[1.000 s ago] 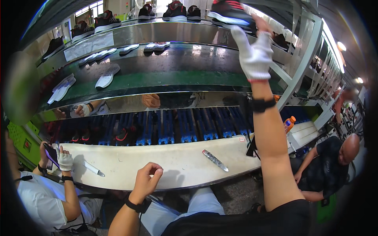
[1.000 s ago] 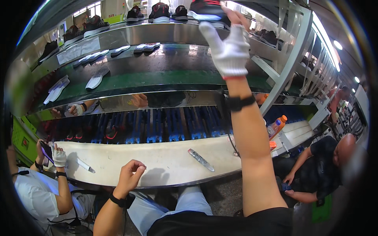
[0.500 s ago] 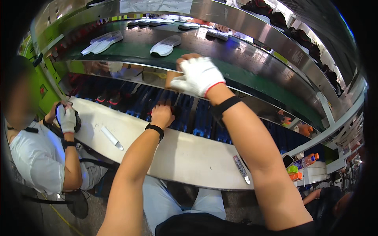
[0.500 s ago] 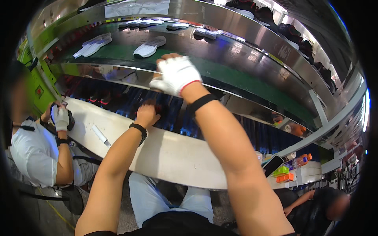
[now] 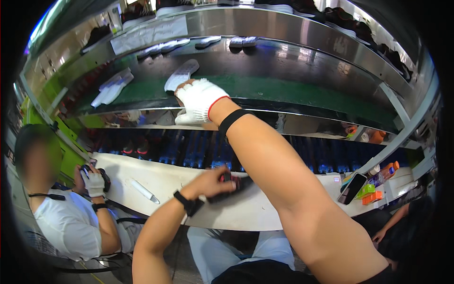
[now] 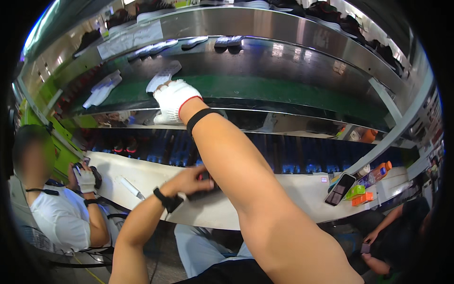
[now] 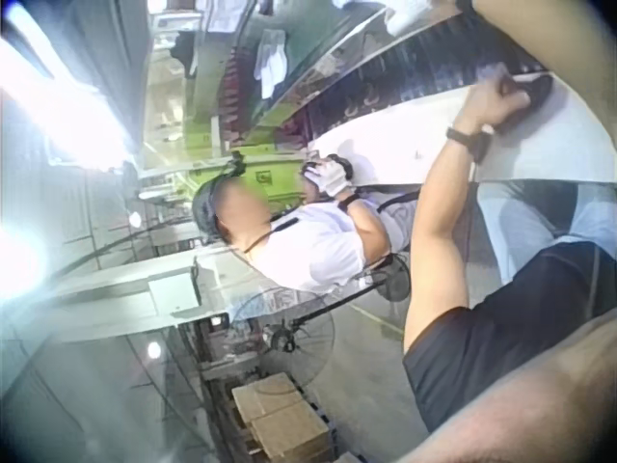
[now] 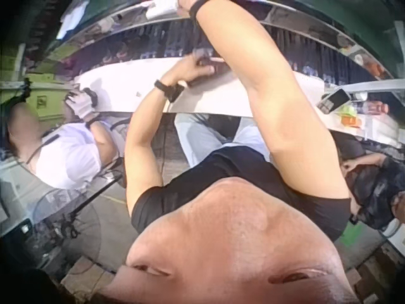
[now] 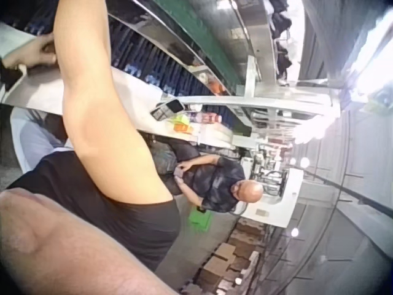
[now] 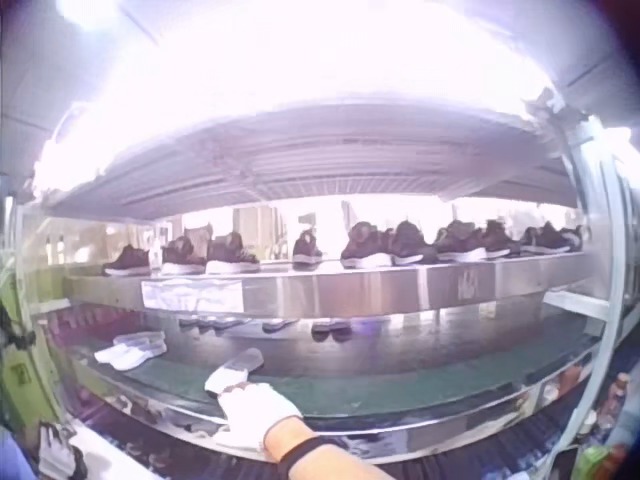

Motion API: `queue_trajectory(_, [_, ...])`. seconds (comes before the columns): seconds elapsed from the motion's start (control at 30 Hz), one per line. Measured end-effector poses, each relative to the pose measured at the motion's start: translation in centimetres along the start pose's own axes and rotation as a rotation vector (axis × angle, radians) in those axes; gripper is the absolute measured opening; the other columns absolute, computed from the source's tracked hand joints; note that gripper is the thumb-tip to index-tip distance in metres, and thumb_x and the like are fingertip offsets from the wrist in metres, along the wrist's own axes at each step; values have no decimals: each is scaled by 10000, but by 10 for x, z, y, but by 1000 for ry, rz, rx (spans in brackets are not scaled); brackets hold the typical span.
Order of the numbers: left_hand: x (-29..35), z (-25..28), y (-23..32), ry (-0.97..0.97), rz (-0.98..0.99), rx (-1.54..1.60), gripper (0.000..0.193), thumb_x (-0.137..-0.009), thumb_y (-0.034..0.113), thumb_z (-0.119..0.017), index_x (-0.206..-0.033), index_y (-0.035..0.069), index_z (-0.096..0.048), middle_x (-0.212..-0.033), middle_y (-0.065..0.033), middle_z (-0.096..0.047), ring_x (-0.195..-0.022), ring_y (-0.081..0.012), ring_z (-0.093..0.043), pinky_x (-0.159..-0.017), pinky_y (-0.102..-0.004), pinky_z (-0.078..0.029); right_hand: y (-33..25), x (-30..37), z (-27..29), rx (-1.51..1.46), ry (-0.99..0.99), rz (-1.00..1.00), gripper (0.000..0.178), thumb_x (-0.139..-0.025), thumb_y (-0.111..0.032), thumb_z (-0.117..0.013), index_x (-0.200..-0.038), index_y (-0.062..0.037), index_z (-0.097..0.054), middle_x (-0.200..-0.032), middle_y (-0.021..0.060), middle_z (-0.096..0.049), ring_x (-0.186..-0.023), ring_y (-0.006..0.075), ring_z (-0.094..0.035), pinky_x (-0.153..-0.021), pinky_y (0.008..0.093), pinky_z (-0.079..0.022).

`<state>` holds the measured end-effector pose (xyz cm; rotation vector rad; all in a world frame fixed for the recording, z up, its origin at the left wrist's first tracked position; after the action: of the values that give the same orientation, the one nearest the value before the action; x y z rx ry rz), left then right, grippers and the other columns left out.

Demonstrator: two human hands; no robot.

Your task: Inspecting and preparing shoe outsoles and uppers on a conveyor production line station.

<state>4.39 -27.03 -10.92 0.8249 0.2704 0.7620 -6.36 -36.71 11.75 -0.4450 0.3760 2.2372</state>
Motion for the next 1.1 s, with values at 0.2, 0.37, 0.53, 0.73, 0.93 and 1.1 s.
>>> queue_trajectory(0.2, [78, -43, 27, 223, -322, -435, 598, -984, 445, -777, -1465, 102, -684, -1299, -223, -714, -1223, -411, -664, -1068, -511, -521, -10, 10, 17, 80, 61, 13, 576, -920, -483, -764, -1264, -21, -736, -1329, 220, -730, -1238, 395, -703, -1080, 489, -548])
queue_trajectory(0.37, [39, -105, 52, 32, -309, -711, 543, -1020, 269, -700, -1517, 67, -613, -1206, -198, -742, -1068, -422, -715, -973, -528, -568, -17, 22, 32, -9, 26, -78, 528, -945, -459, -802, -1269, -44, -757, -1280, 204, -762, -1243, 379, -716, -1095, 474, -562])
queue_trajectory(0.53, [66, -93, 117, 197, -296, -455, 486, -1014, 194, -716, -1473, 64, -627, -1188, -202, -752, -1057, -416, -738, -920, -522, -597, 1, 77, 25, -164, 279, -165, 339, -892, -296, -830, -1115, -60, -733, -1137, 186, -778, -1130, 397, -741, -987, 491, -594])
queue_trajectory(0.73, [129, -135, 124, 663, -752, -64, 681, -821, 57, -902, -1455, 105, -658, -1290, -166, -741, -1139, -393, -722, -980, -507, -595, -57, 262, 99, -153, 799, 168, 419, -774, -91, -944, -1113, -111, -699, -1072, 104, -758, -998, 342, -756, -935, 467, -607])
queue_trajectory(0.93, [167, -113, 131, 790, -550, -279, 609, -805, 104, -912, -1395, 129, -763, -1257, -88, -796, -921, -271, -713, -835, -424, -561, -105, 410, 43, -1357, 545, -644, 285, -1028, -222, -843, -1120, -16, -670, -978, 79, -808, -910, 163, -765, -975, 400, -618])
queue_trajectory(1.1, [169, -138, 125, 826, -273, 399, 205, -991, 73, -822, -1156, -2, -725, -1222, -213, -810, -643, -173, -717, -593, -277, -555, -155, 446, 4, -1445, 617, -580, 372, -1061, -323, -808, -1161, 11, -677, -1316, 296, -760, -1160, 285, -771, -1051, 418, -604])
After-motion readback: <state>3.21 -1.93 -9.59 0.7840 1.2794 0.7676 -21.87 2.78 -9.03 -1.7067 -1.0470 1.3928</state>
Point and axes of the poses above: each hand's wrist, its own x-axis away from the middle knuckle, its own z-axis out of the back of the hand, y = z × x, the point moved 2 cm from there along -x, towards the middle knuckle
